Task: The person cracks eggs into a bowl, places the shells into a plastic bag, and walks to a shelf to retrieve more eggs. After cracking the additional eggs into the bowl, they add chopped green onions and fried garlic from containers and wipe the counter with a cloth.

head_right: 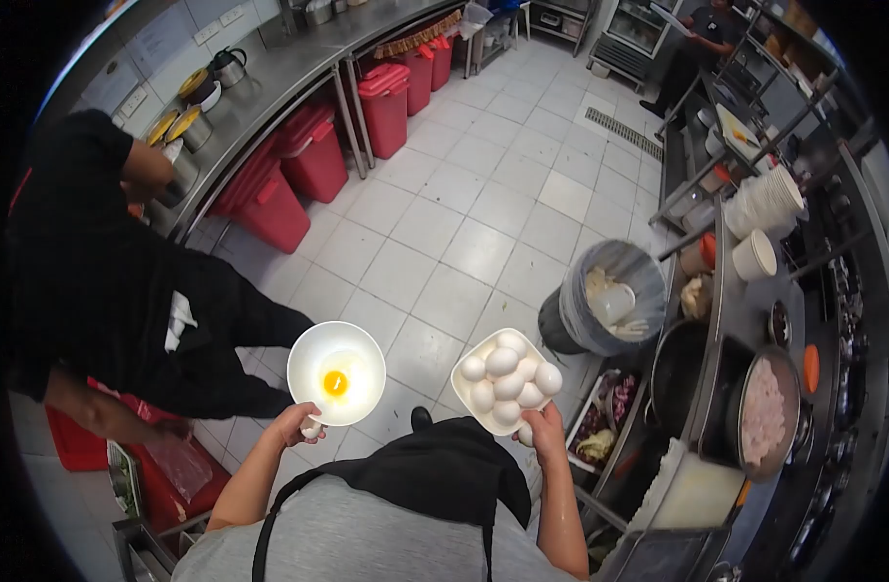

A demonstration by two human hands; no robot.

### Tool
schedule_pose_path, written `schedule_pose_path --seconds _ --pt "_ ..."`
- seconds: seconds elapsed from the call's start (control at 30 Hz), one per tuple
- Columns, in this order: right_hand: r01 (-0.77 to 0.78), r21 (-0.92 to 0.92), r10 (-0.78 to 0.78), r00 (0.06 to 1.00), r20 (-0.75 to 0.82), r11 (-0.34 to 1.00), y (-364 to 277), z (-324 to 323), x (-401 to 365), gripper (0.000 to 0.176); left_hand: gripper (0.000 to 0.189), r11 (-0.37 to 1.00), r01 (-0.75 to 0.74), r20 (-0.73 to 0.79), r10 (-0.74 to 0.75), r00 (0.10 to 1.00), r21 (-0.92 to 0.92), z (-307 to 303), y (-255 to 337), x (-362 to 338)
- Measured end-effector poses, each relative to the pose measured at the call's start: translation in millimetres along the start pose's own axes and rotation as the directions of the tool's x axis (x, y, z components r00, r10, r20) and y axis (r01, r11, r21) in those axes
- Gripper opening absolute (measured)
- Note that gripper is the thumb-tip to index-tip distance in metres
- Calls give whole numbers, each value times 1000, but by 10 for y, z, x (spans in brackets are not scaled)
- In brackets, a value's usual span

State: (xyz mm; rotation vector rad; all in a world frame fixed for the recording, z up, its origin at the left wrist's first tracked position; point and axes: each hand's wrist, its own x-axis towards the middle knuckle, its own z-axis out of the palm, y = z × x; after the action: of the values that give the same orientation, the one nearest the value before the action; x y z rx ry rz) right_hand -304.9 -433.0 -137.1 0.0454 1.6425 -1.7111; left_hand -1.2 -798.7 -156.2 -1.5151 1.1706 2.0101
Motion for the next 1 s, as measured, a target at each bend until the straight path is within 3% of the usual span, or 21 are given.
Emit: schedule_pose_path --seconds 0.23,0.63,0.77,1.0 --pt "-11 -33 12 999 33 999 -556 126 964 39 33 999 -22 -2 21 1000 -34 60 1198 486" --pt "-13 -123 45 964 263 992 -1868 754 3196 35 36 951 -75 -73 56 996 -299 -48 2341 954" --pt "-38 -164 76 970 231 986 -2137 1080 3787 36 35 953 -70 -114 37 993 -296 -262 2878 1180" --pt "-12 -139 34 987 156 990 -2639 1516 4653 35 36 960 -74 -54 62 997 -269 -615 4213 1788"
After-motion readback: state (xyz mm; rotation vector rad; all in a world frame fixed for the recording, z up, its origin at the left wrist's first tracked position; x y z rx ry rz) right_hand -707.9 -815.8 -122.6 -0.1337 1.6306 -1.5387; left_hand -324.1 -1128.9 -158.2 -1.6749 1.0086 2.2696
